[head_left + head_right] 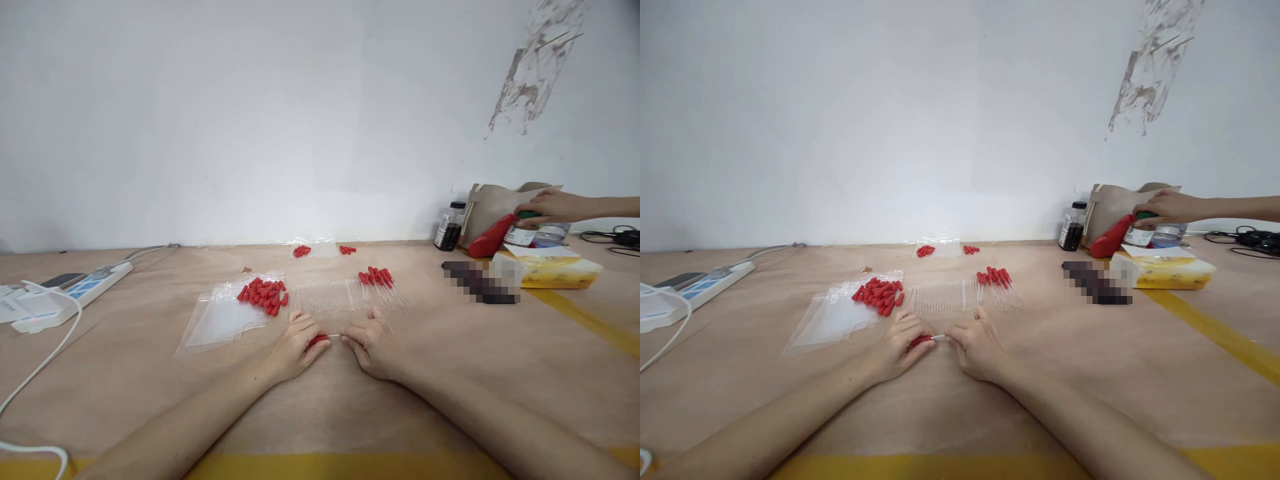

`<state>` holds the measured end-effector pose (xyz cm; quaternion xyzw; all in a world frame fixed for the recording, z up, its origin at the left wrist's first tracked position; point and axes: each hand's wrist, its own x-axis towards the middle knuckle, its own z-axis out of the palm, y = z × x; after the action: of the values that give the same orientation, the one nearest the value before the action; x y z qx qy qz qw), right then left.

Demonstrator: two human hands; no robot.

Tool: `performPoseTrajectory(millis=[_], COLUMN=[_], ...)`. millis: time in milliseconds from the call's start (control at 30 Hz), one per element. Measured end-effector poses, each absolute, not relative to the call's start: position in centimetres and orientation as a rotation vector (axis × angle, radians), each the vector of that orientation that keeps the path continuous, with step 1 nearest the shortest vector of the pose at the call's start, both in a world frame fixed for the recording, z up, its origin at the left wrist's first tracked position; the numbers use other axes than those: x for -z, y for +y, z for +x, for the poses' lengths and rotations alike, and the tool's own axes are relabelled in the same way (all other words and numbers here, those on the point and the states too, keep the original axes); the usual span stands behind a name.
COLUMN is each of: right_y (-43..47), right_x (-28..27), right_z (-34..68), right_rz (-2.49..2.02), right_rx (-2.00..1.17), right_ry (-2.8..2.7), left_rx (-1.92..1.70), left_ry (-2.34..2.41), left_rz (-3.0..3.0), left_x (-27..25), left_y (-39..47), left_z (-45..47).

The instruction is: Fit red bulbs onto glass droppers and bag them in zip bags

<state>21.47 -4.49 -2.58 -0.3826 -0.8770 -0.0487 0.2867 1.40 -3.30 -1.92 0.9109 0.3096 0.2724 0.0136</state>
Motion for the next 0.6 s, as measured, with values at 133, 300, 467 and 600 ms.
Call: performPoseTrajectory(millis=[133, 300, 467, 600], right_y=[-4.4, -4.1, -4.6, -4.5], right_x=[2.8, 3.0, 2.0, 0.9], right_z=[21.1, 21.1, 21.0, 21.9], right_rz=[-1.027, -1.023, -1.032, -1.137], right_rx=[0.116, 0.074, 0.161, 0.213], right_ry=[-2.355, -2.365, -2.384, -2.374], left_rx=[-0.829, -0.833, -0.867, -0.976], left_ry=[0.950, 0.936, 0.988, 1.114], left_rz=[2.821, 2.817, 2.794, 2.752], left_x=[2.1, 2.2, 1.7, 1.6], left_y=[-3.2, -3.1, -2.9, -2.9], left_z=[1.3, 1.3, 1.1, 0.6])
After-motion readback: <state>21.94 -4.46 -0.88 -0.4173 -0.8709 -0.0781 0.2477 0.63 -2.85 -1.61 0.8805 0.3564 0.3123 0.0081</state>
